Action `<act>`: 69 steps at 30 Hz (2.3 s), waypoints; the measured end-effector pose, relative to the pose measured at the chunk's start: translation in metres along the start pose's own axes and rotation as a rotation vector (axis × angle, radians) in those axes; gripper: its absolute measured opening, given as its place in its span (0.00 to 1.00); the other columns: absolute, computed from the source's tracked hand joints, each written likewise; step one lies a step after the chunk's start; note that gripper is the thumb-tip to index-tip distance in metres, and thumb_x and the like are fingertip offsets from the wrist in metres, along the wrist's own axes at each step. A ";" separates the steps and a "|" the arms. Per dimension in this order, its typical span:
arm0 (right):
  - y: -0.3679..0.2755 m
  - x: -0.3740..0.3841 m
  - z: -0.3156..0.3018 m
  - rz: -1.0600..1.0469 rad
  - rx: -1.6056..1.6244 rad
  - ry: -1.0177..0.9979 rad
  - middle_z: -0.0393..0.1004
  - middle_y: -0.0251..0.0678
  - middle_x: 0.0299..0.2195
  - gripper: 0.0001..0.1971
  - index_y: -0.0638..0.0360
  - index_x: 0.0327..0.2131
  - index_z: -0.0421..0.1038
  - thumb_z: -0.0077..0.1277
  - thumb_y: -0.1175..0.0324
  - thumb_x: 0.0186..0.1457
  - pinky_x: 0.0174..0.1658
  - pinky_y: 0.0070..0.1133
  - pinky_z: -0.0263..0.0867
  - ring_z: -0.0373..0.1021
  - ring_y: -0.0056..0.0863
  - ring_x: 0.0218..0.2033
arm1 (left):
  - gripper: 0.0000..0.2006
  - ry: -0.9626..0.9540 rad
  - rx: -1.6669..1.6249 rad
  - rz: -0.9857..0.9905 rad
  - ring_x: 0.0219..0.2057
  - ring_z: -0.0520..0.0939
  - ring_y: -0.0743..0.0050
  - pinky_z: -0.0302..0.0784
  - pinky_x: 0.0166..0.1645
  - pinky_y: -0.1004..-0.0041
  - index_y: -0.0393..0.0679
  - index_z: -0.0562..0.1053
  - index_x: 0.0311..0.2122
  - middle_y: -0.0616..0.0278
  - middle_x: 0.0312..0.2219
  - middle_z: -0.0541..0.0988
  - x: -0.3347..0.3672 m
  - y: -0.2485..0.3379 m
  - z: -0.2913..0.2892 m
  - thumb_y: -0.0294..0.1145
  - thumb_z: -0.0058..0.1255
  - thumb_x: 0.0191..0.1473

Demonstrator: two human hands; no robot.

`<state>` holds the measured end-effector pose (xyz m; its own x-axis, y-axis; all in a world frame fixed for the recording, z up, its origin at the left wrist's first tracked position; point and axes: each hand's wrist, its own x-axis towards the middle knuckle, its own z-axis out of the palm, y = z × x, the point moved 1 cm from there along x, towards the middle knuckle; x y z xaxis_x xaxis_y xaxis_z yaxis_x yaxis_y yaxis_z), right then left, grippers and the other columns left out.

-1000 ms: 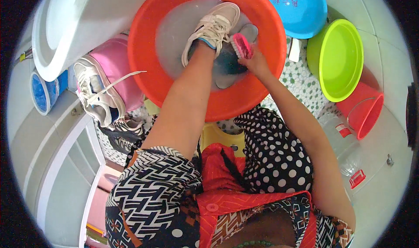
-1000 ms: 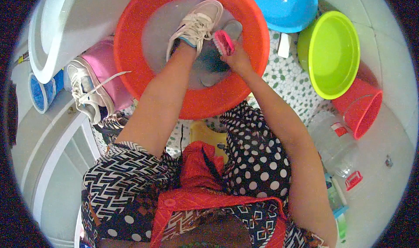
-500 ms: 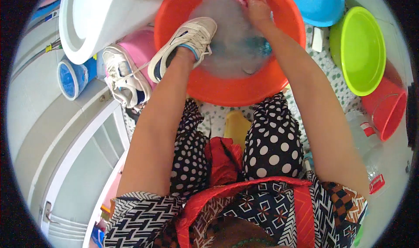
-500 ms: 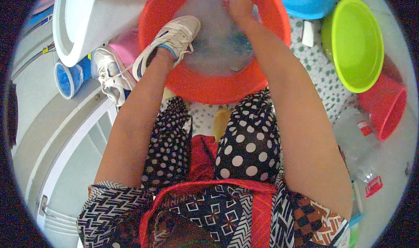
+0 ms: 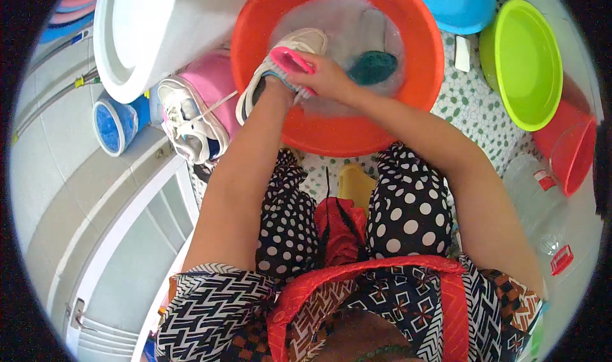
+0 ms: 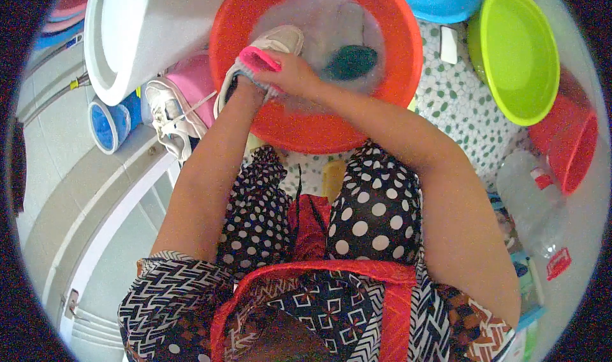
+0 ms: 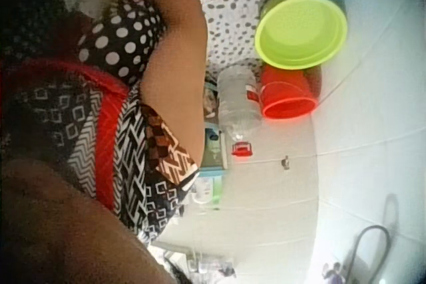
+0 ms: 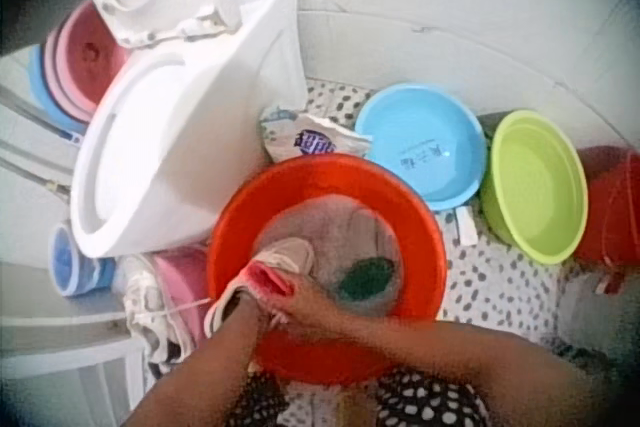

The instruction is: The person scrubs the exterior and soles of shoes and insoles with a pink brush in a red basin filled with soapy water.

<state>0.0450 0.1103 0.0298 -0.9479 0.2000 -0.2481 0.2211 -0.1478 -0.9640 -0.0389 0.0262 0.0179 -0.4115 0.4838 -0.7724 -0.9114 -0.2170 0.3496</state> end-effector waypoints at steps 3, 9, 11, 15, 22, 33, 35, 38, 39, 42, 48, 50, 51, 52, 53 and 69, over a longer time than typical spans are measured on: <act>0.017 0.023 -0.016 0.020 -0.192 0.118 0.73 0.39 0.38 0.28 0.52 0.49 0.65 0.54 0.54 0.43 0.43 0.23 0.64 0.69 0.27 0.38 | 0.21 -0.035 0.015 -0.029 0.49 0.69 0.57 0.66 0.53 0.61 0.41 0.60 0.53 0.53 0.51 0.64 -0.006 -0.002 0.002 0.38 0.31 0.57; 0.082 0.068 -0.068 0.110 -0.691 0.315 0.73 0.42 0.38 0.30 0.48 0.49 0.64 0.49 0.44 0.43 0.41 0.30 0.65 0.70 0.39 0.38 | 0.22 -0.338 -0.004 -0.122 0.50 0.68 0.57 0.65 0.53 0.60 0.43 0.60 0.53 0.54 0.52 0.64 0.012 -0.010 -0.015 0.41 0.30 0.56; 0.092 0.081 -0.089 0.135 -0.943 0.304 0.73 0.42 0.38 0.31 0.45 0.50 0.62 0.47 0.42 0.44 0.40 0.33 0.65 0.70 0.42 0.38 | 0.22 -0.271 0.087 -0.159 0.50 0.68 0.57 0.65 0.53 0.60 0.43 0.60 0.53 0.54 0.51 0.64 0.008 -0.002 -0.025 0.41 0.30 0.56; 0.103 0.086 -0.128 0.139 -1.123 0.369 0.73 0.44 0.36 0.31 0.42 0.52 0.59 0.46 0.42 0.45 0.37 0.36 0.66 0.70 0.44 0.36 | 0.22 -0.028 0.289 -0.253 0.50 0.68 0.57 0.65 0.53 0.60 0.43 0.60 0.53 0.54 0.51 0.64 0.006 0.002 -0.075 0.42 0.30 0.56; 0.092 0.050 -0.076 0.346 -0.340 -0.040 0.73 0.35 0.29 0.24 0.52 0.49 0.64 0.51 0.58 0.47 0.31 0.21 0.66 0.69 0.24 0.27 | 0.21 0.138 0.243 -0.252 0.50 0.68 0.57 0.65 0.53 0.60 0.44 0.61 0.53 0.54 0.51 0.65 0.012 -0.017 -0.125 0.42 0.30 0.56; -0.047 -0.006 0.047 -0.047 -0.416 -0.100 0.71 0.41 0.41 0.28 0.52 0.48 0.64 0.53 0.52 0.44 0.43 0.25 0.64 0.69 0.32 0.40 | 0.21 0.115 0.206 -0.266 0.49 0.68 0.57 0.65 0.53 0.60 0.44 0.61 0.52 0.54 0.51 0.65 0.014 -0.050 -0.124 0.43 0.31 0.56; -0.030 0.001 0.038 -0.004 -0.407 -0.044 0.72 0.40 0.40 0.28 0.52 0.48 0.64 0.52 0.52 0.43 0.43 0.25 0.64 0.69 0.31 0.39 | 0.21 0.114 0.206 -0.278 0.49 0.68 0.57 0.65 0.53 0.60 0.44 0.61 0.52 0.55 0.51 0.65 0.014 -0.055 -0.123 0.43 0.31 0.56; 0.008 0.011 0.020 0.060 -0.365 0.052 0.72 0.40 0.39 0.27 0.51 0.48 0.65 0.52 0.53 0.43 0.42 0.25 0.64 0.70 0.31 0.38 | 0.21 0.128 0.209 -0.289 0.49 0.68 0.57 0.65 0.53 0.60 0.44 0.61 0.52 0.55 0.50 0.65 0.010 -0.061 -0.132 0.43 0.31 0.56; 0.023 0.015 0.009 0.093 -0.379 0.078 0.73 0.40 0.38 0.27 0.51 0.48 0.65 0.52 0.53 0.43 0.42 0.25 0.64 0.70 0.31 0.37 | 0.21 0.137 0.211 -0.291 0.49 0.68 0.57 0.65 0.53 0.60 0.44 0.62 0.52 0.55 0.50 0.65 0.009 -0.061 -0.134 0.43 0.31 0.56; 0.065 0.031 -0.023 0.186 -0.516 0.146 0.72 0.41 0.39 0.28 0.49 0.49 0.64 0.51 0.52 0.44 0.41 0.26 0.65 0.70 0.33 0.37 | 0.21 0.138 0.223 -0.308 0.49 0.68 0.57 0.65 0.52 0.60 0.44 0.62 0.52 0.55 0.50 0.65 0.010 -0.069 -0.136 0.44 0.31 0.56; 0.105 0.009 -0.077 0.200 -1.092 0.018 0.72 0.45 0.37 0.29 0.41 0.52 0.59 0.49 0.50 0.45 0.40 0.35 0.65 0.69 0.45 0.37 | 0.21 0.145 0.229 -0.333 0.49 0.69 0.57 0.65 0.52 0.60 0.45 0.62 0.51 0.55 0.50 0.66 0.005 -0.070 -0.145 0.44 0.31 0.56; 0.100 0.015 -0.072 0.182 -1.165 0.039 0.72 0.47 0.36 0.29 0.41 0.53 0.57 0.48 0.50 0.46 0.40 0.38 0.65 0.69 0.47 0.38 | 0.21 0.161 0.228 -0.326 0.49 0.69 0.57 0.65 0.52 0.60 0.45 0.62 0.51 0.55 0.50 0.66 0.000 -0.067 -0.152 0.44 0.31 0.56; 0.096 0.025 -0.079 0.180 -1.142 0.105 0.71 0.48 0.36 0.29 0.41 0.53 0.56 0.48 0.51 0.47 0.40 0.38 0.65 0.69 0.47 0.38 | 0.21 0.158 0.228 -0.329 0.49 0.69 0.57 0.66 0.52 0.60 0.45 0.62 0.51 0.55 0.50 0.66 0.001 -0.069 -0.150 0.44 0.31 0.56; 0.093 0.036 -0.084 0.176 -1.114 0.167 0.71 0.49 0.37 0.29 0.42 0.54 0.56 0.48 0.51 0.47 0.40 0.39 0.65 0.68 0.47 0.38 | 0.21 0.163 0.226 -0.332 0.49 0.69 0.57 0.66 0.52 0.60 0.45 0.62 0.51 0.55 0.50 0.66 -0.001 -0.069 -0.151 0.44 0.31 0.56; 0.089 0.047 -0.091 0.142 -1.125 0.258 0.71 0.48 0.35 0.29 0.42 0.53 0.56 0.48 0.50 0.47 0.39 0.38 0.65 0.69 0.47 0.36 | 0.21 0.163 0.230 -0.331 0.49 0.69 0.57 0.66 0.52 0.60 0.45 0.62 0.51 0.55 0.50 0.66 -0.001 -0.070 -0.151 0.44 0.31 0.56; -0.023 -0.018 0.042 -0.042 0.080 -0.218 0.69 0.36 0.43 0.30 0.57 0.52 0.59 0.55 0.63 0.44 0.45 0.21 0.63 0.66 0.23 0.41 | 0.21 0.150 0.203 -0.305 0.48 0.69 0.57 0.66 0.52 0.61 0.46 0.63 0.50 0.55 0.49 0.66 -0.001 -0.072 -0.142 0.45 0.31 0.56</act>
<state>0.0470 0.0694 0.0603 -0.9849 -0.0049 -0.1731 0.1698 -0.2217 -0.9602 0.0273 -0.0790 -0.0819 -0.1308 0.3679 -0.9206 -0.9792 0.0975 0.1781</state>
